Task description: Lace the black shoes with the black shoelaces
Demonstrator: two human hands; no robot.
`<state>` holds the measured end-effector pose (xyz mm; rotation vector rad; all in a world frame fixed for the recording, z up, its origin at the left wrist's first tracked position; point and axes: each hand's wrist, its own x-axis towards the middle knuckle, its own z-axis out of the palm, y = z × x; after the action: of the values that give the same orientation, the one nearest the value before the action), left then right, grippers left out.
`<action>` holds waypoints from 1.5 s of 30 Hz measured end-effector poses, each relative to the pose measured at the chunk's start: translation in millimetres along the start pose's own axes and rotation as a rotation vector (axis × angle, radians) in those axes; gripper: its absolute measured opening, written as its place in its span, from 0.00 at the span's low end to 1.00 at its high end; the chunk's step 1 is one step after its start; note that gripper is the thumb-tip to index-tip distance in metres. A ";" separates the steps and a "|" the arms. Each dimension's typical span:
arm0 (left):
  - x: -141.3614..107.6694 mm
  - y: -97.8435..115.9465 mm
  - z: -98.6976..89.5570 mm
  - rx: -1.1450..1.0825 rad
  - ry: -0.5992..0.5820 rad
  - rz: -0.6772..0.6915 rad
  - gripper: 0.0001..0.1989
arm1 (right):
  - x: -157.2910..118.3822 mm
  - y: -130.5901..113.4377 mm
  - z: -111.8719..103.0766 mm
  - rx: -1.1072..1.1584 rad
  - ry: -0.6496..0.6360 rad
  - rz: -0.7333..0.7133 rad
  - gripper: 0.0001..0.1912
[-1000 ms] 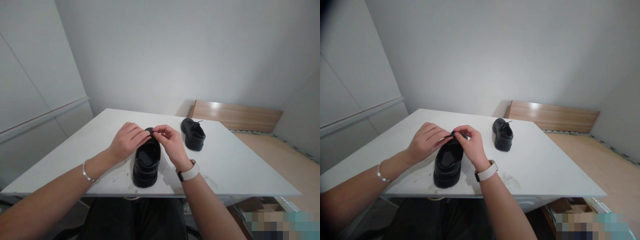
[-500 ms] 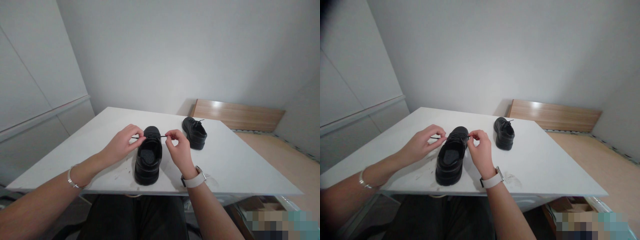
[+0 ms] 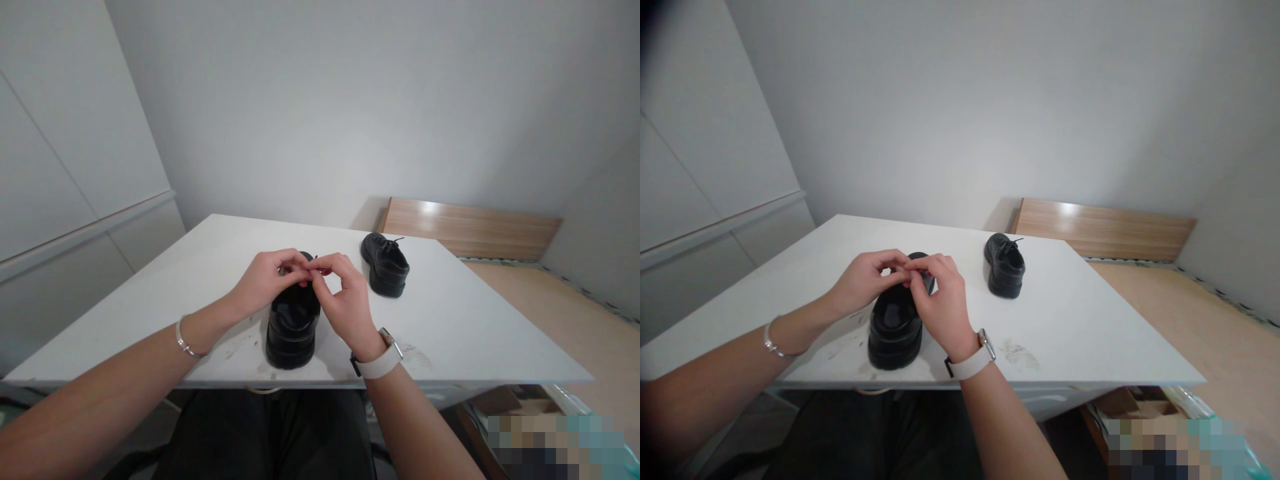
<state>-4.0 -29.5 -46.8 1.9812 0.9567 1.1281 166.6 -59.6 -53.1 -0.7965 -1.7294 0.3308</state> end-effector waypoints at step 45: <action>-1.7 -0.3 3.6 0.978 0.101 0.690 0.06 | 14.0 36.6 3.0 0.204 -0.238 0.293 0.08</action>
<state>-1.5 -31.4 -49.1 3.2493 1.0035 1.2264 174.5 -23.2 -65.4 -0.8877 -1.7618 0.8158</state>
